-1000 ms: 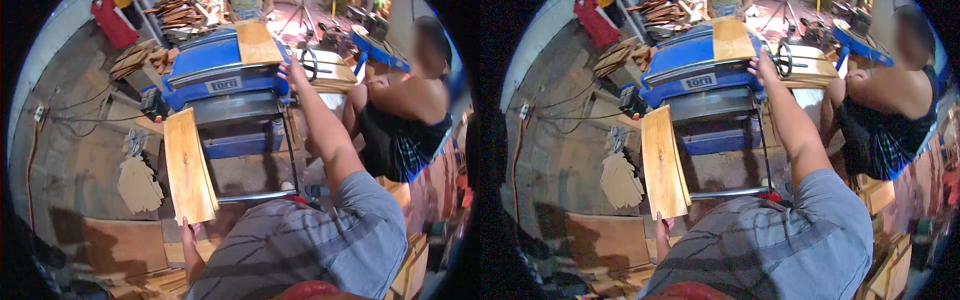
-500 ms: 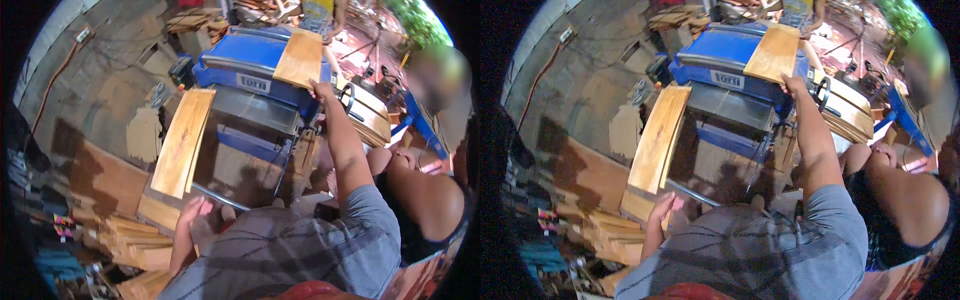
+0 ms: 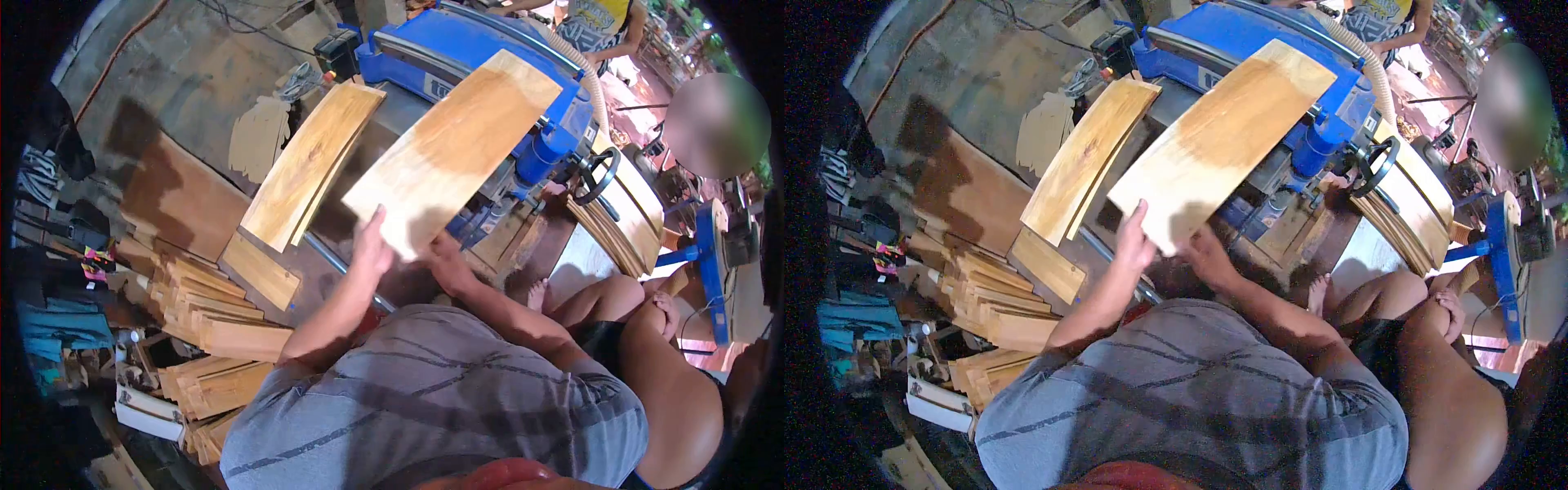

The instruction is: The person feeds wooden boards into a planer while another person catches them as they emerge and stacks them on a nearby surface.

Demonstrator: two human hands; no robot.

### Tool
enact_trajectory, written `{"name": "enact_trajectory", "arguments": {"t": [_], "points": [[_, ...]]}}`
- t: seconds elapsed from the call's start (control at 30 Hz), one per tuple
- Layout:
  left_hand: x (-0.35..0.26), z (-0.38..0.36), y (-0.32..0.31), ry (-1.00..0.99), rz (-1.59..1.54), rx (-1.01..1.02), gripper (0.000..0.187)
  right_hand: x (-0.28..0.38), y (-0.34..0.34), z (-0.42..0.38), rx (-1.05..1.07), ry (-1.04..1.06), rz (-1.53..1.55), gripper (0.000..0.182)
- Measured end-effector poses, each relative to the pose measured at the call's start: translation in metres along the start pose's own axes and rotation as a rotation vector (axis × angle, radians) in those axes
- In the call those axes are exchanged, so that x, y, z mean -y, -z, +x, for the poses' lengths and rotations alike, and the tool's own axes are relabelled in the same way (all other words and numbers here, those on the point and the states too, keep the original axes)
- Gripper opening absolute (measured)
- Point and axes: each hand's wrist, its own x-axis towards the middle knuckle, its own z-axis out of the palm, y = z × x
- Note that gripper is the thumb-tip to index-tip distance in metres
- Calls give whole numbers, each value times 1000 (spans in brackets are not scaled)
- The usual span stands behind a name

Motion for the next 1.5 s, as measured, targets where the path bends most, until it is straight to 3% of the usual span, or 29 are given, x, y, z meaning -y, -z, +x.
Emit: {"name": "enact_trajectory", "arguments": {"t": [0.03,0.1,0.13,0.17,0.2,0.23,0.3,0.37,0.4,0.57,0.63,0.7,0.77,0.8,0.83,0.9,0.93,1.0,1.03,1.07,1.1,1.17,1.2,1.27,1.3,1.37,1.5], "points": [[-7,-5,24,-15,36,-73,47,-7,6,1,5,-12,3,55],[-30,-34,54,-34,4,-89,46,-12,18,12,68,-112,319,50],[-39,-48,78,-23,16,-105,47,-3,20,24,32,4,410,50],[-48,-65,102,-11,26,-125,48,13,37,39,176,-25,412,45],[-56,-83,122,-26,60,-140,50,-13,61,53,22,20,614,41],[-63,-97,139,-46,93,-149,52,17,48,57,-238,-22,564,38],[-69,-116,174,-51,126,-201,52,5,58,76,-151,-55,498,34],[-67,-119,190,-38,156,-238,51,-25,57,92,-243,-59,365,39],[-64,-116,191,-49,157,-256,51,-34,58,101,-291,-143,425,36],[-45,-87,192,-42,175,-353,50,-62,73,140,-335,-166,434,35],[-41,-70,193,67,223,-441,50,-69,83,152,-451,-223,387,35],[-37,-64,172,47,99,-472,47,-71,94,163,-499,-278,317,37],[-39,-55,158,-140,166,-211,42,-56,94,165,-414,-468,59,43],[0,-27,202,-91,24,-293,40,-47,95,165,-375,-545,-55,46],[1,-26,199,-96,22,-298,40,-39,104,165,-368,-548,-57,46],[-5,-16,176,-201,99,-187,43,-15,121,173,-112,-895,-675,46],[-4,-11,167,-208,97,-189,43,15,105,172,-53,-790,-962,44],[1,2,152,-246,226,-324,44,88,79,173,-28,-180,-1255,40],[4,11,149,-248,229,-326,44,100,96,193,-342,372,-1547,32],[10,19,148,-215,274,-370,45,139,98,214,-428,548,-1575,24],[15,25,147,-177,323,-411,45,179,91,224,-494,953,-1632,27],[24,37,136,-237,260,-319,47,222,137,270,-571,1008,-1871,34],[28,44,129,-302,188,-225,48,228,149,282,-592,1002,-1872,34],[41,55,117,-325,193,-245,49,235,169,296,-150,-281,-1770,45],[47,61,111,-357,187,-283,50,232,171,295,-164,-275,-1767,45],[53,73,104,-387,151,-311,51,219,165,289,-349,-70,-1943,55],[56,80,96,-339,95,-311,53,219,182,301,-298,-116,-1845,50]]}}
